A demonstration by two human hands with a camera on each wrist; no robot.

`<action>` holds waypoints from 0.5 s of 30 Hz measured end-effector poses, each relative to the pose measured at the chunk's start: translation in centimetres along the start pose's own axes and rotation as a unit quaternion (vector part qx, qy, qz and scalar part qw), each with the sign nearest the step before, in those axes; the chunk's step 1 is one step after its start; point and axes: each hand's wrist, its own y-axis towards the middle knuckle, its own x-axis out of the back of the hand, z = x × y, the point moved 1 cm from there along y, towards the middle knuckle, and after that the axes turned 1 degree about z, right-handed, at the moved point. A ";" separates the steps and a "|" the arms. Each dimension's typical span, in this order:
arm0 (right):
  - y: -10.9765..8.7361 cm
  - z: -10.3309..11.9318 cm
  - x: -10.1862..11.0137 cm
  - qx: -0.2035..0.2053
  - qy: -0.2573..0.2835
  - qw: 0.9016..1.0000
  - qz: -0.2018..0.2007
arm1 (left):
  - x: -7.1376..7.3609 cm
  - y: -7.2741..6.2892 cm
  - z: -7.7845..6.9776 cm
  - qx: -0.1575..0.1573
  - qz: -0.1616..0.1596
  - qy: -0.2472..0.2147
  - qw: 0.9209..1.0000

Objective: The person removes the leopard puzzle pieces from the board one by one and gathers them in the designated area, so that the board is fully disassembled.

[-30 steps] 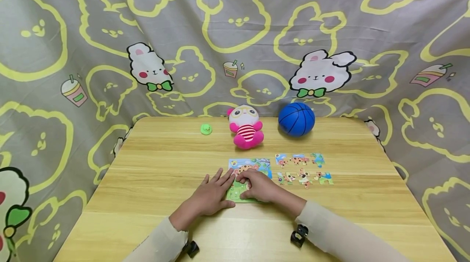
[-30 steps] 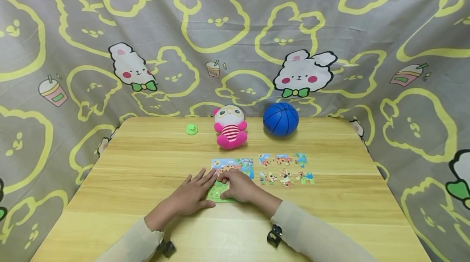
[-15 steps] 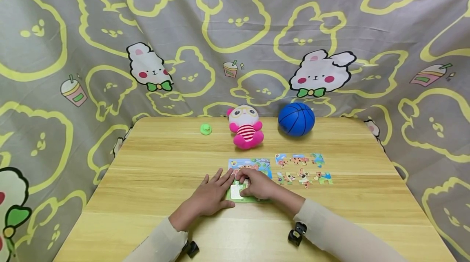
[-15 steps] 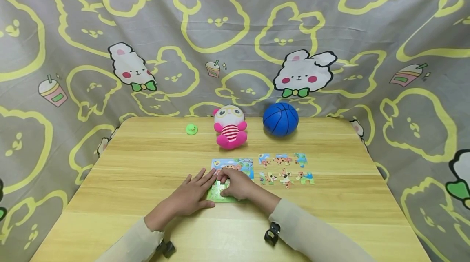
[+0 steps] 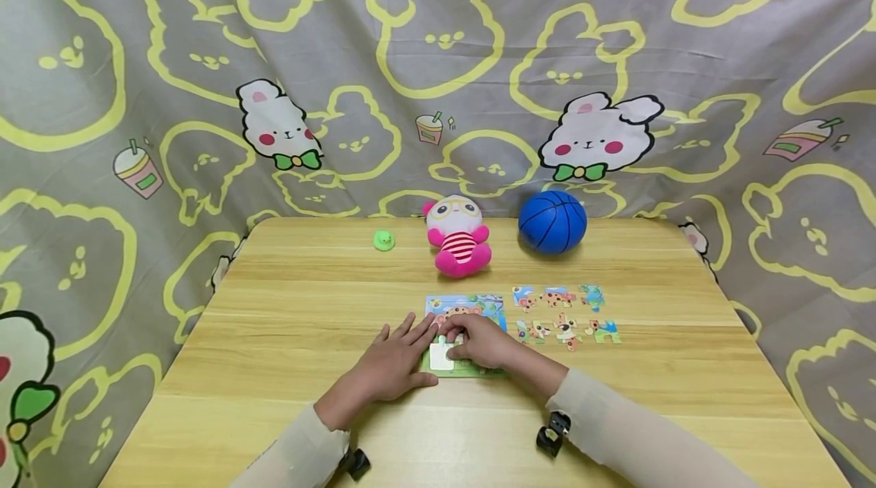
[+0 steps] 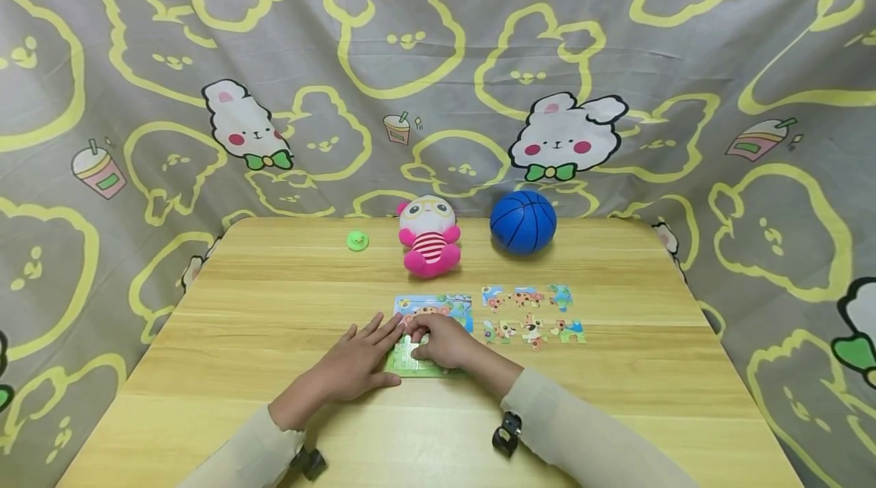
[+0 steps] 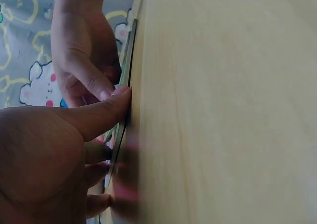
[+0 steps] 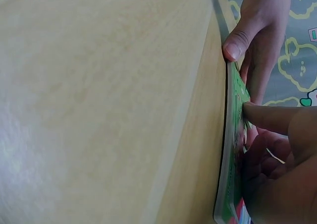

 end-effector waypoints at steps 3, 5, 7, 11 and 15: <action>0.0 0.0 0.0 0.001 -0.001 1.000 -0.001 | -0.1 0.0 0.3 -0.001 -0.009 -0.006 1.000; 0.0 0.0 0.1 0.002 0.003 1.000 0.000 | -0.1 0.0 0.5 -0.001 -0.015 -0.011 1.000; 0.0 0.0 0.1 0.001 0.009 1.000 0.002 | -0.2 -0.1 0.8 -0.002 -0.018 -0.014 1.000; 0.0 -0.1 0.1 -0.002 0.027 1.000 0.003 | -0.1 -0.1 1.0 0.000 -0.018 -0.017 1.000; 0.0 -0.1 0.1 -0.002 0.041 0.999 -0.002 | 0.1 -0.1 0.9 0.006 -0.013 -0.027 1.000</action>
